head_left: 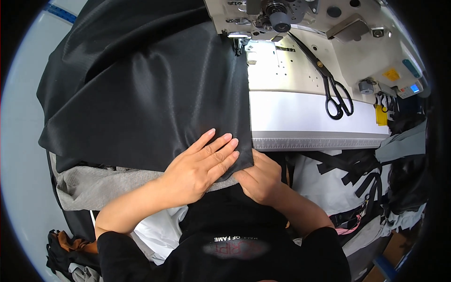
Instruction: The person is sewing fabric pieces and straps together using an industrial sewing machine in a manufacturing facility.
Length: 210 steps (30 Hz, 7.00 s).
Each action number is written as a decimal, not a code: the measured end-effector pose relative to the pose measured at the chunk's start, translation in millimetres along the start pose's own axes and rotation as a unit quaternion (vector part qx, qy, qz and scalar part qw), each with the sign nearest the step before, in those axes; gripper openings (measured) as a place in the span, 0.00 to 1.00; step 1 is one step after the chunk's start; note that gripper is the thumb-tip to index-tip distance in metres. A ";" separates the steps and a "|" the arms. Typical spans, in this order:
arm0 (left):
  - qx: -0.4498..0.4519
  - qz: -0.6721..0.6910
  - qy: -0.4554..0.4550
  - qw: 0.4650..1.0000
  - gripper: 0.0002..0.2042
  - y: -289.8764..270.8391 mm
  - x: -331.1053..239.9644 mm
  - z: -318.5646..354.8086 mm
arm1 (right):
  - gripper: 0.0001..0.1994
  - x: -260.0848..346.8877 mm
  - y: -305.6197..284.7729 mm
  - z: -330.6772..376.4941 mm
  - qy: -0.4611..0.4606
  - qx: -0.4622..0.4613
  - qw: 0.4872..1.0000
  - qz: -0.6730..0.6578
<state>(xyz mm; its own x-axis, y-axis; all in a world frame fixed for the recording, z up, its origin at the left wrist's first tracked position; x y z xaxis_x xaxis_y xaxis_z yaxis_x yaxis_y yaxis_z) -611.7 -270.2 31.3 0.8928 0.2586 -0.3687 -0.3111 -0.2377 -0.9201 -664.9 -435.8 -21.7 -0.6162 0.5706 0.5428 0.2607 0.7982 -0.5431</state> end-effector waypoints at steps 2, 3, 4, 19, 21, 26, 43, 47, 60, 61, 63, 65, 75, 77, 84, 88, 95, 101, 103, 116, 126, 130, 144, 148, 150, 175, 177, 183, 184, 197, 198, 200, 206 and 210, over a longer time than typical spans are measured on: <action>-0.023 0.023 -0.014 0.999 0.24 3.8 1.5 -0.5 | 0.09 -1.7 1.1 -1.3 0.000 -0.002 1.000 0.001; -0.027 0.024 -0.014 0.999 0.24 5.6 5.1 -1.2 | 0.10 -2.8 1.6 -2.6 0.002 -0.006 1.000 0.001; -0.028 0.039 -0.015 0.999 0.24 6.7 10.5 -2.4 | 0.10 -4.4 1.9 -4.6 -0.001 -0.003 1.000 0.003; -0.089 0.022 0.000 0.996 0.22 -6.4 96.8 -31.1 | 0.11 -49.2 11.5 -65.9 0.004 0.016 1.000 0.008; -0.091 0.002 0.013 0.996 0.24 -12.3 105.3 -36.6 | 0.12 -54.2 11.9 -75.6 0.005 0.019 0.999 0.035; -0.021 -0.246 -0.051 0.968 0.20 -14.8 91.4 -39.1 | 0.08 -50.4 8.1 -96.0 0.003 0.097 0.992 0.080; -0.083 -0.048 0.001 0.995 0.32 -30.0 193.1 -11.6 | 0.07 51.3 -10.1 -76.5 -0.117 -0.062 0.971 -0.200; -0.040 -0.160 -0.001 0.986 0.22 -17.1 173.2 -23.8 | 0.10 34.1 4.9 15.7 -0.148 0.187 0.963 -0.126; -0.170 -0.115 0.068 0.976 0.11 -32.2 76.6 -40.0 | 0.05 -2.8 -2.9 -38.0 -0.056 0.031 0.991 0.121; -0.184 -0.111 0.048 0.975 0.11 -31.4 73.7 -39.1 | 0.06 -4.4 -4.3 -38.4 -0.037 0.021 0.994 0.104; -0.186 -0.128 0.061 0.972 0.11 -25.1 66.7 -44.3 | 0.06 -7.8 -6.1 -39.2 -0.021 0.009 0.996 0.092; -0.185 -0.166 0.090 0.965 0.12 -15.5 58.6 -49.0 | 0.06 -9.8 -3.2 -37.7 -0.038 0.011 0.993 0.110; -0.211 -0.156 0.089 0.961 0.14 3.6 61.0 -51.0 | 0.06 -14.6 -9.8 -44.4 -0.026 0.030 0.994 0.102; -0.227 -0.156 0.092 0.957 0.13 3.5 66.7 -52.7 | 0.06 -17.9 -10.7 -47.2 -0.030 0.016 0.992 0.119; -0.247 -0.125 0.084 0.957 0.10 -2.4 101.0 -71.0 | 0.08 -44.3 -7.7 -74.8 -0.033 -0.012 0.990 0.137; -0.237 -0.127 0.074 0.960 0.10 -6.9 124.6 -75.2 | 0.08 -60.0 -4.7 -93.0 -0.034 0.000 0.990 0.135; -0.146 -0.108 -0.020 0.983 0.23 -5.0 75.1 -43.2 | 0.04 -73.9 -13.7 -101.9 -0.077 0.011 0.984 0.163; -0.066 -0.026 -0.083 0.994 0.29 -23.2 125.1 -26.2 | 0.03 -78.1 -13.2 -101.4 -0.151 0.057 0.985 0.059; -0.028 -0.016 -0.055 0.998 0.30 -30.6 148.3 -33.7 | 0.04 -79.1 -7.4 -100.9 -0.150 0.073 0.985 0.046; -0.161 -0.187 0.068 0.967 0.12 -30.4 106.0 -57.0 | 0.06 -92.8 -13.2 -104.1 -0.208 0.054 0.961 0.175; -0.240 -0.321 -0.019 0.916 0.17 -24.8 86.4 -86.4 | 0.04 -97.5 -10.6 -97.1 -0.182 0.080 0.959 0.202; -0.250 -0.177 -0.061 0.950 0.13 -17.2 113.8 -87.5 | 0.07 -100.2 -10.0 -91.3 -0.197 0.037 0.961 0.193; -0.255 -0.155 0.064 0.952 0.09 -11.9 114.2 -90.8 | 0.09 -95.3 -13.5 -92.8 -0.178 0.072 0.968 0.162; -0.242 -0.159 0.052 0.956 0.10 -6.3 111.6 -85.7 | 0.08 -86.8 -14.3 -94.0 -0.195 0.076 0.960 0.186; -0.242 -0.146 0.030 0.959 0.10 -5.3 109.8 -82.8 | 0.08 -86.1 -14.5 -92.1 -0.202 0.065 0.958 0.190; -0.217 -0.148 0.066 0.963 0.10 -20.5 163.8 -92.6 | 0.11 -102.5 -7.5 -119.1 -0.101 0.104 0.964 0.222; -0.222 -0.157 0.072 0.960 0.10 -19.0 163.9 -93.2 | 0.12 -103.0 -7.6 -117.8 -0.092 0.115 0.965 0.217; -0.194 -0.164 0.060 0.965 0.14 -21.3 159.9 -92.1 | 0.13 -102.6 -7.1 -117.4 -0.092 0.120 0.966 0.208; -0.195 -0.165 0.059 0.965 0.14 -22.5 157.5 -90.1 | 0.13 -102.6 -6.6 -117.4 -0.094 0.120 0.966 0.208; -0.144 -0.267 -0.012 0.953 0.04 -72.8 150.9 -70.0 | 0.14 -95.6 13.8 -115.4 -0.121 0.133 0.944 0.276; -0.146 -0.240 -0.043 0.959 0.03 -69.7 139.8 -74.9 | 0.14 -90.8 21.4 -114.1 -0.133 0.141 0.911 0.363; -0.158 -0.221 -0.063 0.960 0.02 -61.3 110.8 -85.1 | 0.15 -76.3 41.6 -117.9 -0.090 0.180 0.891 0.406; -0.257 -0.100 -0.117 0.954 0.04 -21.9 95.9 -84.1 | 0.08 -85.0 52.2 -111.9 0.011 0.218 0.908 0.357; -0.249 -0.158 -0.069 0.953 0.05 -6.7 102.4 -65.9 | 0.13 -107.5 10.8 -113.1 -0.080 0.148 0.956 0.241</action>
<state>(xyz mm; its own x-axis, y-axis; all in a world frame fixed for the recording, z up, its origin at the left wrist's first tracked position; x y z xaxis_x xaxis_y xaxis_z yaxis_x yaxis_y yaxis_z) -496.7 -303.9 8.4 0.8547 0.5029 -0.1284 0.1902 -0.5336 -0.8240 -511.8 -466.7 -13.5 -0.5890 0.8029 0.0919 0.3357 0.3465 -0.8759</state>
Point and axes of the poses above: each hand's wrist, its own z-axis away from the middle knuckle, its own y-axis out of the palm, x = y × z, the point moved 3 cm from there along -z, towards the middle knuckle, and after that the axes turned 6 degrees about y, right-handed, at the moved point
